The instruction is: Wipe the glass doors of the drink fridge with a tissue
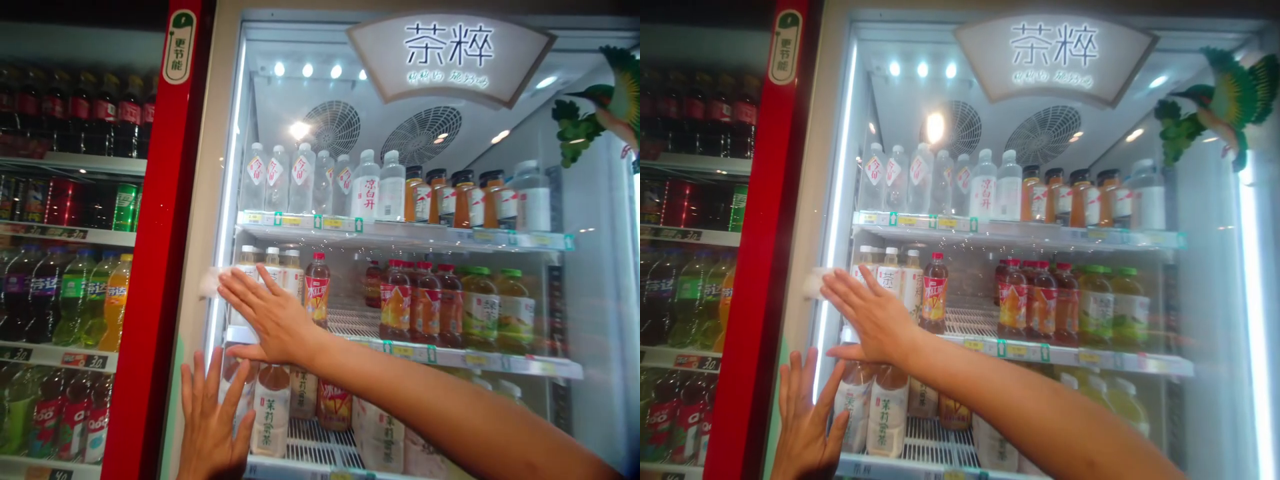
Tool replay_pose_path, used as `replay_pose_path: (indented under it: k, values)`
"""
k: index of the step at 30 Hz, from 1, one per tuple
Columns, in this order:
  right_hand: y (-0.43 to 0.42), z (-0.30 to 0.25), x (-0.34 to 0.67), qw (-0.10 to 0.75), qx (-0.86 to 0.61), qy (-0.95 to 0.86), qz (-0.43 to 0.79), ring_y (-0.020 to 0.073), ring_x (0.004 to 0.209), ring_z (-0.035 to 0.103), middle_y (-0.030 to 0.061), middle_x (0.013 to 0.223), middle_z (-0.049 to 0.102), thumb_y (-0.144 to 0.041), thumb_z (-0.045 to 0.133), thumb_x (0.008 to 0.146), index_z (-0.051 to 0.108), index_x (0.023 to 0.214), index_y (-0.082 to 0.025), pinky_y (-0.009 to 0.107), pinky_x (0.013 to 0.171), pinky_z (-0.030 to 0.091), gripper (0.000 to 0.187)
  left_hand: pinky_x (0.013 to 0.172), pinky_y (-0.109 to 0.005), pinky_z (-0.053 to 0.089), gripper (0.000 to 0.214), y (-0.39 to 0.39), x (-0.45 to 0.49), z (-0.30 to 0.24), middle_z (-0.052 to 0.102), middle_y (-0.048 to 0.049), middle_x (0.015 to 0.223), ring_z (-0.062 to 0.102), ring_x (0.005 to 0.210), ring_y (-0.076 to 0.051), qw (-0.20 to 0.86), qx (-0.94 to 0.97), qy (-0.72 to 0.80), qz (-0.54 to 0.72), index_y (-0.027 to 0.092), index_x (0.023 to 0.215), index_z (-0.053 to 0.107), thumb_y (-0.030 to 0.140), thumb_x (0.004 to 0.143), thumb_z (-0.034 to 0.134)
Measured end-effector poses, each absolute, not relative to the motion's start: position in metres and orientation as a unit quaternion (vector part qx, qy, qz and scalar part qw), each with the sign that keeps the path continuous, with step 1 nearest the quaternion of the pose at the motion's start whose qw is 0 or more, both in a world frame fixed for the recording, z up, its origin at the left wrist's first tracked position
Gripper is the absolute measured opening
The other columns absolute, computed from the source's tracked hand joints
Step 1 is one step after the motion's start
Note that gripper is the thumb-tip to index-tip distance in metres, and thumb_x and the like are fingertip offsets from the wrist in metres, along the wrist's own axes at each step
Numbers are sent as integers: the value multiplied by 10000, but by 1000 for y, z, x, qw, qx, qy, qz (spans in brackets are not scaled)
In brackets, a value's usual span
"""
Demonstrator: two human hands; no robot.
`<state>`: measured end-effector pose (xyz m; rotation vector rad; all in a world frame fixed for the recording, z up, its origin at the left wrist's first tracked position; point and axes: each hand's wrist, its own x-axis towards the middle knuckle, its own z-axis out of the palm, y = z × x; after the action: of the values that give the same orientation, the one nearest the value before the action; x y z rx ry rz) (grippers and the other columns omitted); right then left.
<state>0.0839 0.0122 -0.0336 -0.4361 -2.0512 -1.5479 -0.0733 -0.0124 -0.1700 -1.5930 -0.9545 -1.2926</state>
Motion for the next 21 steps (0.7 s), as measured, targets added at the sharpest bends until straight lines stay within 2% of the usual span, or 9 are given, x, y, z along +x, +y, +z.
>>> replay_pose_path:
  k: [2,4,6,9,11,13,18,21]
  values:
    - [11,-41,83,258,-150,-771,-563,273,1595,198,121,1695,277,-810,461,889,315,1589,-60,496,1318,185,1036,1299,-644,13,862,-17,-68,-169,-28,-21,1750,-42,1614,-323,425,-629,-383,-526,369,1629,99,125,917,519]
    - [12,-57,85,209,-85,-789,-571,269,1586,225,113,1678,330,-798,559,826,382,1563,-68,448,1323,189,1052,1286,-679,13,865,-23,-61,-168,-42,-25,1749,-55,1612,-334,427,-619,-381,-538,373,1628,94,118,918,517]
    - [14,-59,94,176,-41,-790,-586,247,1581,242,81,1669,357,-810,546,823,404,1556,-93,410,1328,179,1035,1285,-681,7,867,-28,-53,-167,-40,-31,1749,-55,1612,-337,430,-616,-379,-540,368,1629,99,109,917,522]
    - [18,-20,124,239,-114,-768,-583,234,1595,201,85,1692,301,-828,449,887,308,1590,-93,463,1337,132,1027,1292,-663,-2,872,-33,-35,-163,-21,-37,1750,-44,1613,-333,435,-622,-380,-529,367,1627,121,93,911,538]
    - [18,13,153,323,-199,-744,-550,264,1608,146,118,1706,246,-797,453,917,227,1605,-78,545,1330,81,1021,1286,-677,-6,870,-34,-19,-159,-17,-43,1750,-45,1612,-341,434,-624,-381,-527,369,1626,129,93,913,543]
    - [16,25,186,368,-236,-731,-524,298,1612,98,143,1710,214,-794,480,910,191,1607,-70,592,1320,53,1046,1273,-706,-4,861,-32,3,-156,-20,-44,1749,-50,1610,-352,427,-623,-382,-532,374,1625,126,102,919,537]
    - [9,-23,274,272,-142,-785,-538,227,1613,117,85,1710,243,-843,426,895,222,1609,-91,471,1341,139,1056,1267,-713,-12,822,-23,67,-147,-12,-23,1749,-34,1611,-351,419,-635,-366,-536,399,1618,145,169,935,541]
    - [7,-26,330,321,-214,-760,-523,260,1612,121,92,1715,220,-778,506,906,93,1639,-132,553,1329,131,1060,1282,-666,-39,792,-20,110,-134,13,-12,1750,-23,1611,-348,421,-644,-344,-539,402,1612,186,278,938,583]
